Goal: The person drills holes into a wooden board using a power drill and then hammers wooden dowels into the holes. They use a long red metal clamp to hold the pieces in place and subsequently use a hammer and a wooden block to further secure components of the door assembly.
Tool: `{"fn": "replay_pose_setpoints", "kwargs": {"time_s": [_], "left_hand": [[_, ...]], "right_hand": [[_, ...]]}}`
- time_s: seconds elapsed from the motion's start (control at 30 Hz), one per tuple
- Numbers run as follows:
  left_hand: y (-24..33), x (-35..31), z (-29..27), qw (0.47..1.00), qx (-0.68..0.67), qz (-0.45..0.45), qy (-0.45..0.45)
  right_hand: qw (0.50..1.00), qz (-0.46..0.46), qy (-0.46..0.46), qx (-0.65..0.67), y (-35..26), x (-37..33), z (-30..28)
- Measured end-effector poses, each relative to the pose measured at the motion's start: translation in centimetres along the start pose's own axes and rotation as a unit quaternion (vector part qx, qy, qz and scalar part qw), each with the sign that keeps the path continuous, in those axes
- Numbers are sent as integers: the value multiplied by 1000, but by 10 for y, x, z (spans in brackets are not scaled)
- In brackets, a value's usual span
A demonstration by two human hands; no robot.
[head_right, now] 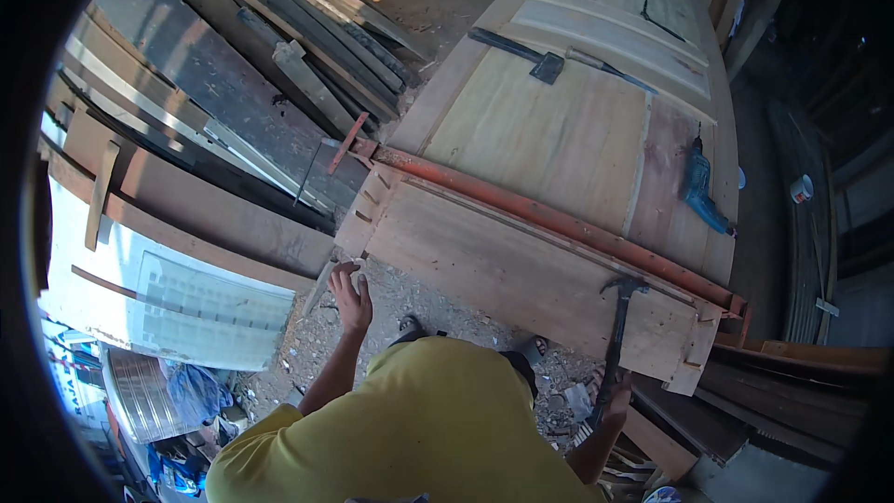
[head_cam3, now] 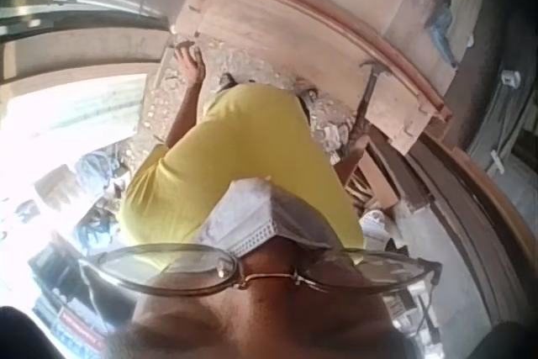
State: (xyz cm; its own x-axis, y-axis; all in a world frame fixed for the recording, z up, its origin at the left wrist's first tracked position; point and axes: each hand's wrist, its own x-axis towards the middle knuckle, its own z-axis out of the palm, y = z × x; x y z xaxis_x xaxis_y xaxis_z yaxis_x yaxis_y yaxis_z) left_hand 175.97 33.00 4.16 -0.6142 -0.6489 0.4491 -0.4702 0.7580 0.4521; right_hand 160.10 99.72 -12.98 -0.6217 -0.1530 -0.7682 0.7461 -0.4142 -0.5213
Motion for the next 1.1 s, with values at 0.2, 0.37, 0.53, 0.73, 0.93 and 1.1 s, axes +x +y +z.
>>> {"fn": "replay_pose_setpoints", "kwargs": {"time_s": [0.2, 0.37, 0.53, 0.73, 0.93, 1.1], "left_hand": [[-119, 43, -21, 998, -64, 7, -8], [-161, 96, -20, 989, -132, 38, -49], [-147, 139, -12, 973, -202, 56, -93], [-97, 172, 3, 953, -256, 75, -145], [-12, 213, 10, 949, -219, 111, -197], [25, 227, 23, 946, -197, 52, -253]], "right_hand": [[960, -187, 125, -169, -6, -105, 98], [770, -282, 293, -492, -7, -144, 189], [628, -346, 399, -571, 20, -130, 218], [658, -454, 284, -529, -23, -113, 377], [656, -533, 63, -531, -142, -9, 531], [616, -541, 77, -568, -257, 165, 634]]}}
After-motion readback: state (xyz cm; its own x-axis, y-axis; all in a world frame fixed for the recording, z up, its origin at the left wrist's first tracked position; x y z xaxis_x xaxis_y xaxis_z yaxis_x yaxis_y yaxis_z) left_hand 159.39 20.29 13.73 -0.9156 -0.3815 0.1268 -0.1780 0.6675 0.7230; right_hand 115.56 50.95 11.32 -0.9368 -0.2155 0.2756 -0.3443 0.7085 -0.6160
